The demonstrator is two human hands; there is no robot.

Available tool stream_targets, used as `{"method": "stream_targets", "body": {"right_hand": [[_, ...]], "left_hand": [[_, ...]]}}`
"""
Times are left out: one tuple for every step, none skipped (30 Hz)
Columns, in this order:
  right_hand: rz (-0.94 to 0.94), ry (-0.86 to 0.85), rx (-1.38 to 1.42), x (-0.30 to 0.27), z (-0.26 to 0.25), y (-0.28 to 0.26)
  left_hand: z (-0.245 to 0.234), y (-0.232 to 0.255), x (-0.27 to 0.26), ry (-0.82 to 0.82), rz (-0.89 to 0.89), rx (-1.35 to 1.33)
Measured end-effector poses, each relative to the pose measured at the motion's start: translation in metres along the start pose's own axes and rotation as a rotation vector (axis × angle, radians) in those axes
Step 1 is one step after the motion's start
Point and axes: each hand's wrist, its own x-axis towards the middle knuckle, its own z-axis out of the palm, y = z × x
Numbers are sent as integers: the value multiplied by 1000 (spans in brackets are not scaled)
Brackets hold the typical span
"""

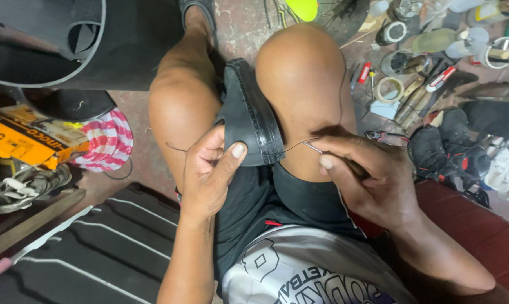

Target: The person sits on the floor and sews a black shoe using a needle and thread. They repeatedly push the needle through the shoe's sole and pull the thread to stitch the material.

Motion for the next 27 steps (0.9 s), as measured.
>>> {"method": "stream_targets", "body": {"right_hand": [[-15,3,17,3,2,-3],[-30,6,33,6,3,-6],[-45,8,49,8,4,-9],[-49,5,22,11,5,-12],[-52,3,-7,14,5,-15],[-56,2,-35,17,7,-16],[-55,-24,-4,21,10,-17],[-54,-49,28,25,13,-16],[-50,-74,58,25,15,-16],[-33,-122,63,25,14,-14],[-20,-172,69,26,11,-11],[-7,-222,74,25,9,-9],[29,-234,85,24,5,-7],[65,-245,95,24,1,-5],[109,-242,103,22,-1,-5],[98,-231,124,22,-1,-6],[80,-210,139,23,-2,-6],[62,-188,155,24,-4,-8],[36,-155,141,25,-6,-10],[11,-122,128,26,-7,-12],[-16,-88,117,27,-8,-13],[-12,-86,107,28,-9,-14],[-4,-76,93,27,-11,-16],[4,-66,80,27,-13,-16],[19,-63,66,27,-14,-16],[35,-59,53,28,-14,-15],[40,-56,41,32,-14,-14]], "left_hand": [[-1,1,1,17,-10,19],[-2,1,2,35,-20,38],[-2,1,2,52,-30,56],[-3,1,3,56,-26,48],[-2,1,4,59,-23,39],[-3,1,4,61,-20,30],[-2,0,5,64,-16,22],[-2,0,5,67,-12,14],[-2,0,6,68,-11,5],[-3,-1,5,57,-10,21],[-4,-3,4,48,-6,38],[-7,-6,3,40,-3,55],[-8,-9,0,35,4,62],[-10,-14,-1,30,11,70],[-14,-21,-3,9,13,77],[-14,-20,-5,7,7,55],[-14,-19,-6,-3,10,34],[-13,-18,-4,-14,13,13],[-13,-20,-5,-30,36,-5],[-12,-21,-4,-46,60,-23],[-13,-23,-4,-62,83,-39],[-14,-23,-5,-56,79,-54],[-14,-24,-5,-59,71,-69],[-14,-25,-4,-62,64,-84],[-14,-26,-5,-65,68,-80],[-14,-26,-6,-67,72,-77],[-14,-27,-5,-68,85,-71]]}}
